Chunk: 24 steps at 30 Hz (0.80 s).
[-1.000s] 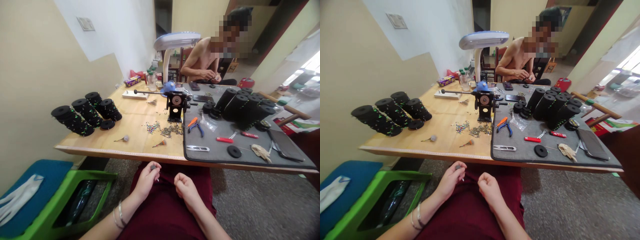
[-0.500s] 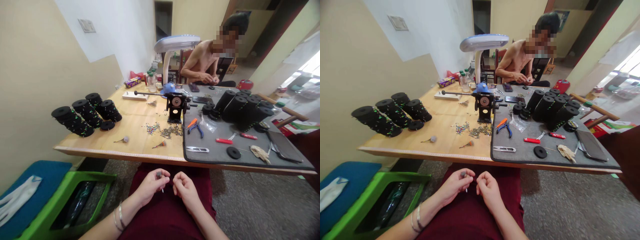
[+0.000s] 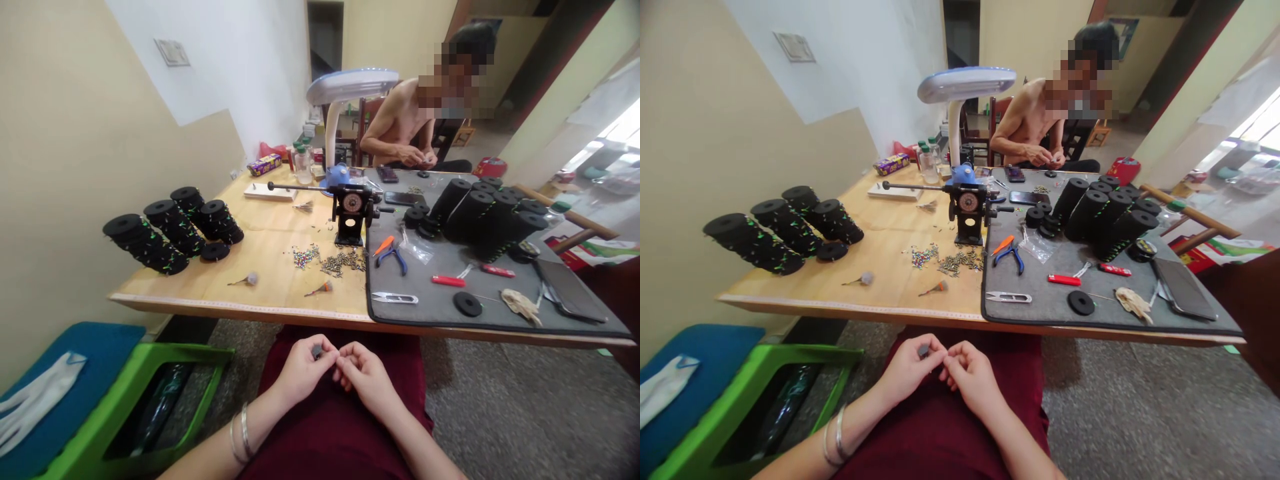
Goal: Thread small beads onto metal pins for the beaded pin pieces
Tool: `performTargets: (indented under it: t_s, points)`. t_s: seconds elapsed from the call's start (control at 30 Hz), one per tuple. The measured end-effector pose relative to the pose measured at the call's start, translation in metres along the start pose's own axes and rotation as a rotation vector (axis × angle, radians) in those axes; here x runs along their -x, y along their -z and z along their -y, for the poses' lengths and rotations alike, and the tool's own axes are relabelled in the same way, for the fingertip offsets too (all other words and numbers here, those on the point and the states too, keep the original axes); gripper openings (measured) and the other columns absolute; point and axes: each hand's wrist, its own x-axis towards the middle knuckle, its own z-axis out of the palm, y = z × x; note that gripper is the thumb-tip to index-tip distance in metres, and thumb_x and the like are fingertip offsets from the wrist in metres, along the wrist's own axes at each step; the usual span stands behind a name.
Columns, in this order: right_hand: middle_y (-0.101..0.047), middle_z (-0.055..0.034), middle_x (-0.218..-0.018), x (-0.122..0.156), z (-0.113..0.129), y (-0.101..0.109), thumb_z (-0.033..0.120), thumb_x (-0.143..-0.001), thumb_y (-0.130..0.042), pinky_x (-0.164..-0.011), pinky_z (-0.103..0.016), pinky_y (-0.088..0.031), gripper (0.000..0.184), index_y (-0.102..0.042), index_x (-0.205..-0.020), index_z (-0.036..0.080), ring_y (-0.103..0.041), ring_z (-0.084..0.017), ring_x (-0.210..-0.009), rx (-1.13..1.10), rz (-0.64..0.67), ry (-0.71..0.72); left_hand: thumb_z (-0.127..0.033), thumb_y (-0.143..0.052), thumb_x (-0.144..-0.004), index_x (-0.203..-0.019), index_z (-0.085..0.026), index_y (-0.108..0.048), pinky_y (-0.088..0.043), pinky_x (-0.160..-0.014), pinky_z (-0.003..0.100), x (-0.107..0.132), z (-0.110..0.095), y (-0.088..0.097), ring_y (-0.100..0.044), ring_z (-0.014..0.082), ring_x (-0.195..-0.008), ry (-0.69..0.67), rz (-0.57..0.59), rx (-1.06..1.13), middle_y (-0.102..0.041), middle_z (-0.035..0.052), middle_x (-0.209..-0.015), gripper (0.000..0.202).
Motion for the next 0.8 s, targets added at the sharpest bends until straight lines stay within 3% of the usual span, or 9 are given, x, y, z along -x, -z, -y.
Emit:
performTargets:
  t_s: [0.13,0.2,0.3,0.4,0.6,0.8]
  points:
    - [-0.051,0.0061,-0.042,-0.002,-0.002,0.001,0.039,-0.076,-0.062,-0.044,-0.02,-0.027,0.026,-0.052,-0.066,0.017,-0.036,-0.007,-0.038,0.1,-0.012,0.021,-0.03,-0.065,-0.072,-0.063,-0.014,-0.06,-0.035,-0.051,0.022,0.0,0.002,0.001,-0.044,0.0095,-0.05,0.063,0.005,0.025,-0.052,-0.0033,-0.052,0.018]
    - [-0.047,0.0077,-0.039,-0.002,-0.004,0.003,0.038,-0.074,-0.063,-0.043,-0.02,-0.025,0.026,-0.051,-0.064,0.017,-0.033,-0.006,-0.037,0.088,-0.03,0.016,-0.03,-0.065,-0.072,-0.072,-0.014,-0.062,-0.034,-0.049,0.022,0.0,0.003,0.002,-0.043,0.0087,-0.048,0.139,0.048,0.132,-0.051,-0.0046,-0.052,0.017]
    - [-0.042,0.01,-0.037,-0.003,-0.007,0.005,0.04,-0.072,-0.065,-0.04,-0.019,-0.019,0.028,-0.051,-0.065,0.017,-0.028,-0.004,-0.035,-0.015,-0.093,-0.012,-0.027,-0.068,-0.071,-0.09,-0.015,-0.059,-0.039,-0.053,0.021,0.001,0.006,0.002,-0.053,0.0101,-0.056,0.26,0.091,0.384,-0.058,-0.0022,-0.062,0.025]
    - [-0.039,0.0114,-0.036,-0.005,-0.01,0.007,0.042,-0.07,-0.066,-0.039,-0.019,-0.015,0.03,-0.052,-0.067,0.017,-0.024,-0.003,-0.033,-0.117,-0.154,-0.015,-0.025,-0.069,-0.07,-0.087,-0.015,-0.054,-0.044,-0.059,0.024,0.001,0.007,0.002,-0.061,0.0132,-0.065,0.331,0.118,0.536,-0.062,0.0016,-0.07,0.025]
    - [-0.035,0.0131,-0.035,-0.005,-0.012,0.006,0.044,-0.068,-0.069,-0.038,-0.018,-0.012,0.032,-0.053,-0.068,0.017,-0.02,-0.002,-0.032,-0.212,-0.204,-0.018,-0.032,-0.073,-0.069,-0.078,-0.015,-0.05,-0.044,-0.053,0.023,0.002,0.007,-0.001,-0.064,0.0146,-0.06,0.342,0.173,0.544,-0.063,0.0018,-0.066,0.03]
    - [-0.036,0.0127,-0.035,-0.004,-0.01,0.005,0.043,-0.069,-0.067,-0.037,-0.018,-0.014,0.03,-0.053,-0.068,0.016,-0.022,-0.002,-0.031,-0.154,-0.224,-0.019,-0.033,-0.071,-0.07,-0.076,-0.015,-0.049,-0.042,-0.05,0.021,0.002,0.009,-0.003,-0.063,0.014,-0.06,0.325,0.197,0.512,-0.065,0.0031,-0.067,0.029]
